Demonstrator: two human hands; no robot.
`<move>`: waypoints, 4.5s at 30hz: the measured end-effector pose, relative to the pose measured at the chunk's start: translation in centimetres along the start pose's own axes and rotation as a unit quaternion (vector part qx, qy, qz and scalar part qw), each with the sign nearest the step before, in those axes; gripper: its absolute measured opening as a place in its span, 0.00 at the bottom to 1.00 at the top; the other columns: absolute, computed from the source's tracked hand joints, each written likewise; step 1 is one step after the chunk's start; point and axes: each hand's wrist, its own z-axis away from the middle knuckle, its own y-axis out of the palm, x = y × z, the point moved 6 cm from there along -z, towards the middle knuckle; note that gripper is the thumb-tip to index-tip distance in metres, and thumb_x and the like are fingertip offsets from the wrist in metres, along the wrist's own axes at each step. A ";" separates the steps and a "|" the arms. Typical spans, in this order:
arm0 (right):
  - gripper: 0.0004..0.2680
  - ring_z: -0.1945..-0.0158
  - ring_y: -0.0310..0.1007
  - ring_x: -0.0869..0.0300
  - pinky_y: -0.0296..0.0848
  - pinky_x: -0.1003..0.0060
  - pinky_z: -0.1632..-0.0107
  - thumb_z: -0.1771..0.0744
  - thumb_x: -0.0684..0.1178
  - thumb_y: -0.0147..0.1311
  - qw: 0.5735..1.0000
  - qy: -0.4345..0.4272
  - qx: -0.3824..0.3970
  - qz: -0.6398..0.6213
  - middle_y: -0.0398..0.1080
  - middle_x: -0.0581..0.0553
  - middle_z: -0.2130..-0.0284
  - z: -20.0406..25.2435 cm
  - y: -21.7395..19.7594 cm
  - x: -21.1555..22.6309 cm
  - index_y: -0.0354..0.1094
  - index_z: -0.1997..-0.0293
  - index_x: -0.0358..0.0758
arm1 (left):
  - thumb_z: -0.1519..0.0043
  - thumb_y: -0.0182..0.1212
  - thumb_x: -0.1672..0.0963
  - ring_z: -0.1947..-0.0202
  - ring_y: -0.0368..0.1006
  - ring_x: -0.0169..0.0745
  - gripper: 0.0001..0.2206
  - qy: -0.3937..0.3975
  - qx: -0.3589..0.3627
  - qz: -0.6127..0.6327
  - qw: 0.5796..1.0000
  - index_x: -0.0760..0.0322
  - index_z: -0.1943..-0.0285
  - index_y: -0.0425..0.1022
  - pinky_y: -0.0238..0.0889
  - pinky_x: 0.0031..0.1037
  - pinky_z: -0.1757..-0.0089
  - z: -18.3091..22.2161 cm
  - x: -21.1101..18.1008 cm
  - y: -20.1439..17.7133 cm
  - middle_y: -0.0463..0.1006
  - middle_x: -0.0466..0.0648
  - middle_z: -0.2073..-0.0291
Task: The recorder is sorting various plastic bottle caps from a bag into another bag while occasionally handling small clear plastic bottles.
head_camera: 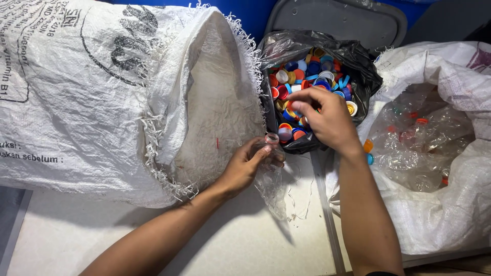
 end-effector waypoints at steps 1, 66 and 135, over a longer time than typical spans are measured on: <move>0.06 0.59 0.74 0.58 0.72 0.63 0.54 0.32 0.43 0.57 1.000 -0.001 0.000 0.000 0.76 0.46 0.62 0.1 -0.2 0.0 0.77 0.53 0.39 | 0.28 0.51 0.55 0.53 0.79 0.44 0.16 0.001 0.000 0.000 1.000 0.71 0.37 0.68 0.71 0.34 0.47 0.0 -0.1 0.0 0.81 0.55 0.55; 0.12 0.69 0.77 0.41 0.74 0.46 0.62 0.34 0.59 0.56 0.967 -0.059 0.062 0.242 0.76 0.38 0.77 3.6 4.6 3.9 0.71 0.63 0.41 | 0.30 0.55 0.57 0.58 0.77 0.36 0.18 0.019 -0.024 -0.096 0.995 0.74 0.34 0.70 0.71 0.27 0.55 0.4 1.7 -1.3 0.81 0.53 0.58; 0.22 0.38 0.61 0.33 0.60 0.46 0.36 0.40 0.62 0.72 0.896 -0.384 0.025 0.222 0.69 0.25 0.48 -7.8 18.8 2.9 0.76 0.44 0.47 | 0.29 0.52 0.57 0.72 0.69 0.33 0.08 0.039 -0.032 -0.083 0.995 0.68 0.56 0.72 0.65 0.27 0.66 -0.5 3.0 -1.0 0.76 0.48 0.70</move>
